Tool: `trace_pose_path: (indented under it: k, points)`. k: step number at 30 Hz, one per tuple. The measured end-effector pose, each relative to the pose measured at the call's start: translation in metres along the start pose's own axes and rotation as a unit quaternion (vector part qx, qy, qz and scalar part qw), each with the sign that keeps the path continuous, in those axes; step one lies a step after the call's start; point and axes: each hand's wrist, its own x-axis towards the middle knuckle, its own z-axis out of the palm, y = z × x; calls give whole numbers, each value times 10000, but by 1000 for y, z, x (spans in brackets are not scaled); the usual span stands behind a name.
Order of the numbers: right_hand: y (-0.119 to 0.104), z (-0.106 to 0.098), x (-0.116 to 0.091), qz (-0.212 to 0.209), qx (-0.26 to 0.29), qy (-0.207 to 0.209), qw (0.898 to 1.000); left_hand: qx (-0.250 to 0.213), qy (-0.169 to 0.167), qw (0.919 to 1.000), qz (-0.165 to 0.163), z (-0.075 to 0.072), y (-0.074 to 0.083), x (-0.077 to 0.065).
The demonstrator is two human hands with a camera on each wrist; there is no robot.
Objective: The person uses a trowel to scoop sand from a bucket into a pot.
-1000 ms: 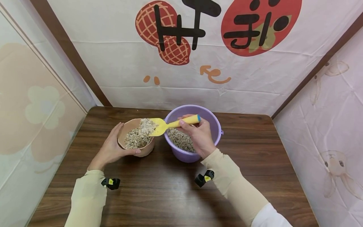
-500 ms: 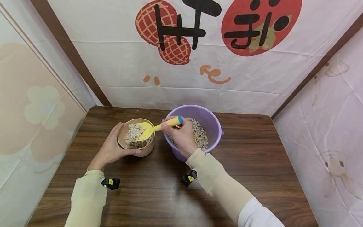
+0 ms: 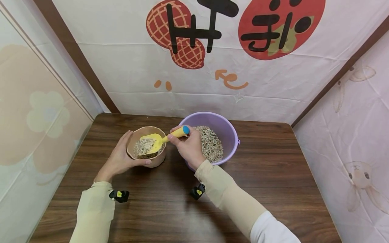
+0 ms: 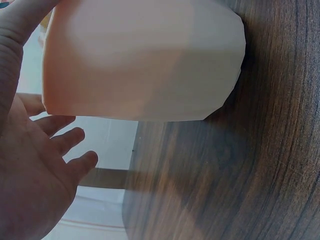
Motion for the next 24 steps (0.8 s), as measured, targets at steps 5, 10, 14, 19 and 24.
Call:
trace_pose_path:
  k: [5,10,14,19,24]
  points:
    - [-2,-4,-1,-57,-438,-50,9990,-4,-18,10000,-17,0,0,0]
    - [-4,-8,-1,-325,-955,-116,9948,7,-27,10000,-35,-1,1,1]
    - [-5,-12,0,-613,-1161,-173,9912,19,-28,10000,-36,-1,1,1]
    - [-8,-15,1,-804,-1328,-295,9874,-1,-14,10000,4,-1,1,1]
    - [-12,-17,-1,-960,-1498,-349,9834,-12,-16,10000,27,-1,0,1]
